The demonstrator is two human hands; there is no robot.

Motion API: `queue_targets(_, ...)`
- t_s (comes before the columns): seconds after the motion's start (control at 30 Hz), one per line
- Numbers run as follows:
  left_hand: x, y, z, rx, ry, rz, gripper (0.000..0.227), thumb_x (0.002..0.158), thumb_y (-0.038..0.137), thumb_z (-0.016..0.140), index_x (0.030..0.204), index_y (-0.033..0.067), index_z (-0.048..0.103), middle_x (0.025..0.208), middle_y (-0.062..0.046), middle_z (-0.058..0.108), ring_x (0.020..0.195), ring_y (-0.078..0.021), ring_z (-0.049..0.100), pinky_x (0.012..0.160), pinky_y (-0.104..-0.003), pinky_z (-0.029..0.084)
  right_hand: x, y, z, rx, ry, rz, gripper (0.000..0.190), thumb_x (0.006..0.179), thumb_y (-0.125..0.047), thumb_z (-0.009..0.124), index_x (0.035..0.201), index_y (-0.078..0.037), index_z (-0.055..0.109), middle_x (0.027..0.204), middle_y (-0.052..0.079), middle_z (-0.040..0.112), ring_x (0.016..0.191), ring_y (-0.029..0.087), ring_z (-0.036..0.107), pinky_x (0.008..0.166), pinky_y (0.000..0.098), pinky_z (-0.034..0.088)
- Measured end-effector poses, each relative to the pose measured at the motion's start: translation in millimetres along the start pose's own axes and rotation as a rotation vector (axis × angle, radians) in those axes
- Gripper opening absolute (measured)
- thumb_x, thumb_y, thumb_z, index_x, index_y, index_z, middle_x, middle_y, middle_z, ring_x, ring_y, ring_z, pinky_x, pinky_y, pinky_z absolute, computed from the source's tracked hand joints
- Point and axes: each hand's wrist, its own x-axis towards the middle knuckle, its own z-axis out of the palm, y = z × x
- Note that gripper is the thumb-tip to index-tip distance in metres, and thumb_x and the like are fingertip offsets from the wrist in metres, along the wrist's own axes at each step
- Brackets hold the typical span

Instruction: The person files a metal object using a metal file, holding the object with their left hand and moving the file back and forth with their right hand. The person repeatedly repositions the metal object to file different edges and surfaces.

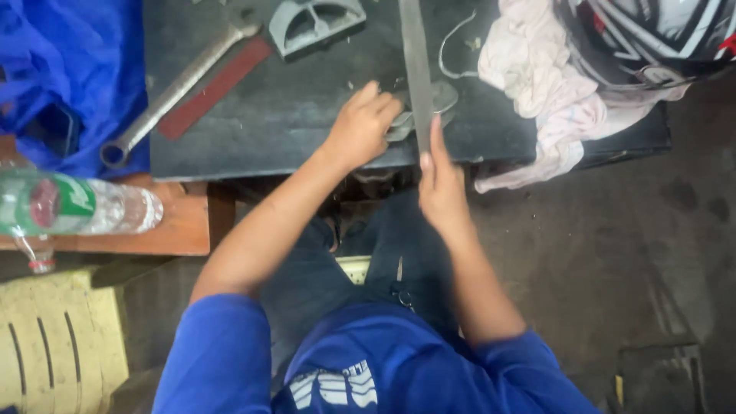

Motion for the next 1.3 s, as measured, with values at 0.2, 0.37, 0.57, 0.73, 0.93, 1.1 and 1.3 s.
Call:
queue_targets(0.2, -4.9, -14.2, 20.2, -0.006, -0.036, -0.013, 0.05, 0.044, 0.008, 0.079, 0.091, 0.011, 0.061, 0.084, -0.007, 0.061, 0.086, -0.0282, 0.055, 0.081, -0.037, 0.048, -19.6, -18.0, -16.8, 0.288, -0.095, 0.152, 0.051, 0.105, -0.009, 0.039, 0.154, -0.02, 0.036, 0.046, 0.015, 0.056, 0.03, 0.026, 0.057, 0.02, 0.0285, 0.043)
queue_targets(0.37, -8.6, -2.6, 9.6, -0.03, 0.027, -0.043, 0.033, 0.055, 0.005, 0.071, 0.085, 0.0117, 0.06, 0.077, -0.005, 0.057, 0.08, -0.0253, 0.053, 0.074, -0.032, 0.047, -7.4, -8.8, 4.3, 0.403, -0.071, 0.164, 0.051, 0.106, -0.006, 0.037, 0.153, -0.023, 0.036, 0.047, 0.017, 0.054, 0.028, 0.026, 0.054, 0.017, 0.0271, 0.041)
queue_targets(0.57, 1.6, 7.4, -8.8, -0.071, 0.016, -0.071, 0.021, 0.066, -0.003, 0.063, 0.079, 0.0087, 0.052, 0.074, -0.008, 0.052, 0.078, -0.0292, 0.049, 0.069, -0.037, 0.044, -18.7, -6.0, -9.6, 0.433, -0.157, 0.339, 0.053, 0.104, -0.017, 0.039, 0.155, -0.029, 0.031, 0.052, 0.012, 0.051, 0.032, 0.019, 0.049, 0.021, 0.027, 0.042)
queue_targets(0.73, -3.3, -1.8, 2.9, -0.048, 0.036, -0.021, 0.018, 0.069, 0.001, 0.064, 0.085, 0.0076, 0.058, 0.077, -0.01, 0.057, 0.077, -0.0283, 0.053, 0.08, -0.034, 0.046, 2.9, -8.2, -2.9, 0.5, -0.115, 0.177, 0.051, 0.105, -0.005, 0.038, 0.152, -0.023, 0.038, 0.049, 0.017, 0.054, 0.028, 0.026, 0.054, 0.017, 0.0286, 0.044)
queue_targets(0.93, -0.5, -6.4, 2.6, -0.042, 0.07, -0.035, 0.016, 0.069, 0.006, 0.066, 0.077, 0.0091, 0.053, 0.074, -0.009, 0.053, 0.077, -0.0281, 0.052, 0.079, -0.034, 0.046, -26.6, -14.1, -14.4, 0.448, -0.168, 0.289, 0.051, 0.103, -0.007, 0.036, 0.151, -0.022, 0.042, 0.047, 0.016, 0.053, 0.027, 0.025, 0.053, 0.016, 0.0284, 0.042)
queue_targets(1.1, -3.5, -4.2, 2.3, -0.067, 0.039, -0.048, 0.034, 0.049, 0.004, 0.071, 0.079, 0.0091, 0.056, 0.076, -0.009, 0.054, 0.079, -0.0285, 0.052, 0.076, -0.035, 0.047, -1.1, -7.6, -4.9, 0.428, -0.12, 0.217, 0.048, 0.104, -0.01, 0.039, 0.15, -0.021, 0.044, 0.05, 0.017, 0.054, 0.03, 0.026, 0.055, 0.018, 0.03, 0.045)
queue_targets(1.3, -2.7, -9.7, 9.1, -0.092, 0.077, -0.083, 0.036, 0.046, 0.002, 0.072, 0.077, 0.0081, 0.056, 0.074, -0.009, 0.054, 0.076, -0.0291, 0.053, 0.075, -0.034, 0.048, -28.9, -14.8, -20.7, 0.334, -0.168, 0.227, 0.05, 0.103, -0.01, 0.036, 0.151, -0.021, 0.042, 0.047, 0.013, 0.052, 0.029, 0.024, 0.054, 0.018, 0.0264, 0.041)
